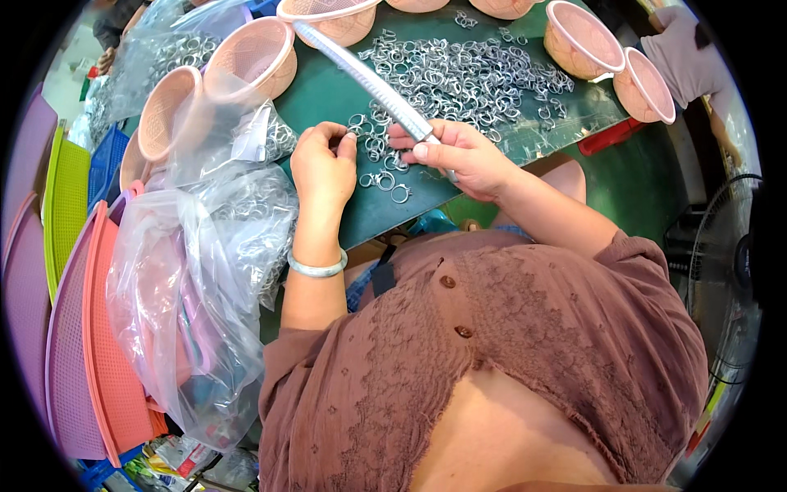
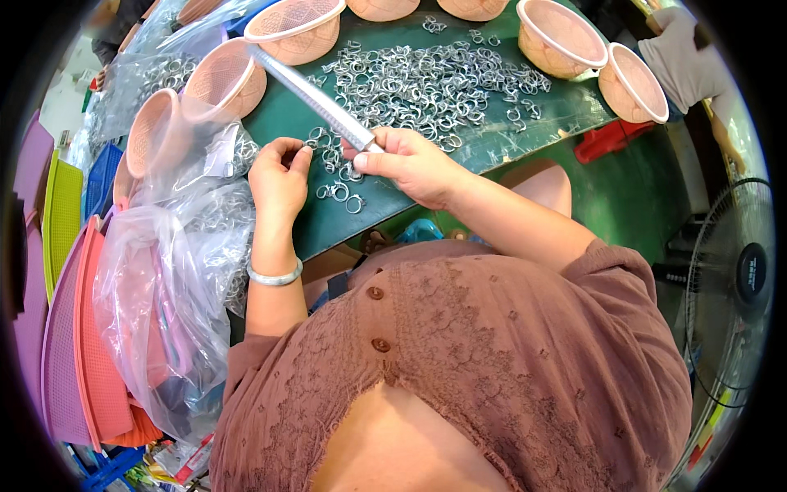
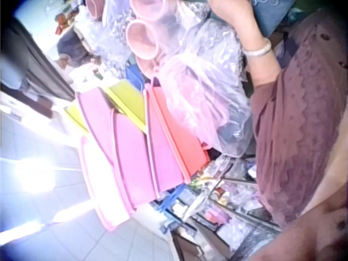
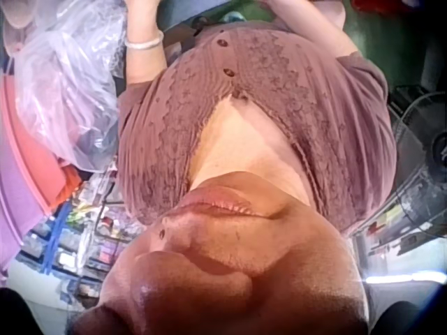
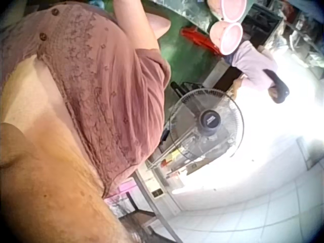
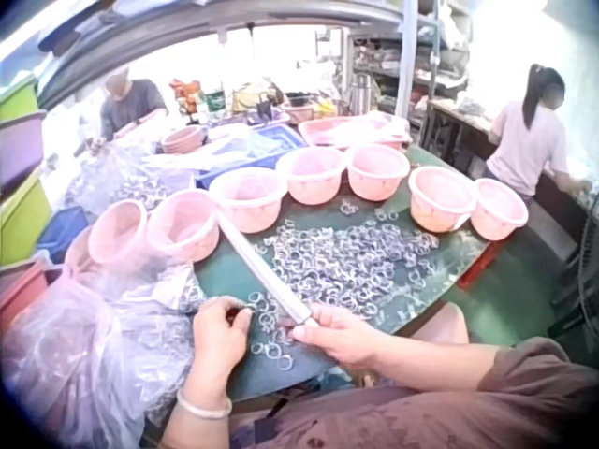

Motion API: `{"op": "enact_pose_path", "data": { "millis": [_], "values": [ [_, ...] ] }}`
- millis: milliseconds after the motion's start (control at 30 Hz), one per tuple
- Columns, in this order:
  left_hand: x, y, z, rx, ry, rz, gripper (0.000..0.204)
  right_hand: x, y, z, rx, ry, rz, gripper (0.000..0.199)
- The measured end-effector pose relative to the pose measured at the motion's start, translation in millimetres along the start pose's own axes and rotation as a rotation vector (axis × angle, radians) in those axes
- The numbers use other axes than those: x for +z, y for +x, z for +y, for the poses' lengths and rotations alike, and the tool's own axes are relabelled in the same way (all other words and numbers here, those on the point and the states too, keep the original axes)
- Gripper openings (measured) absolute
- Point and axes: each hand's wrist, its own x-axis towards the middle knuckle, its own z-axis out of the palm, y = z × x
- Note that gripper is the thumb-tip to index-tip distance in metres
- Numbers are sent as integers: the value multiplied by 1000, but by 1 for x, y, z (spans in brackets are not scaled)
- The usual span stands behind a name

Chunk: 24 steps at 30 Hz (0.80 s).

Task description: The person picks up metal rings from a table, slides them onto a tapered metal sizing mandrel to measure them, and then places them into different pink bowls.

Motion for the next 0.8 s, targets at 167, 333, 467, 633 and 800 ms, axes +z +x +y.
{"op": "enact_pose_path", "data": {
  "millis": [167,333,467,633,800],
  "values": [
    [0,-2,-6,-225,-275,-13,13,-14,-4,-8,-96,-107,117,41],
    [-6,-11,-2,-26,131,-18,12,-17,-13,-21,-109,-205,150,38],
    [-4,-6,-2,238,202,28,16,-20,-16,-21,-132,-224,152,35],
    [5,10,7,390,315,2,21,-15,-20,-25,-93,-172,149,31],
    [10,14,4,402,330,-39,14,-23,-23,-25,-86,-203,133,34]
  ]
}}
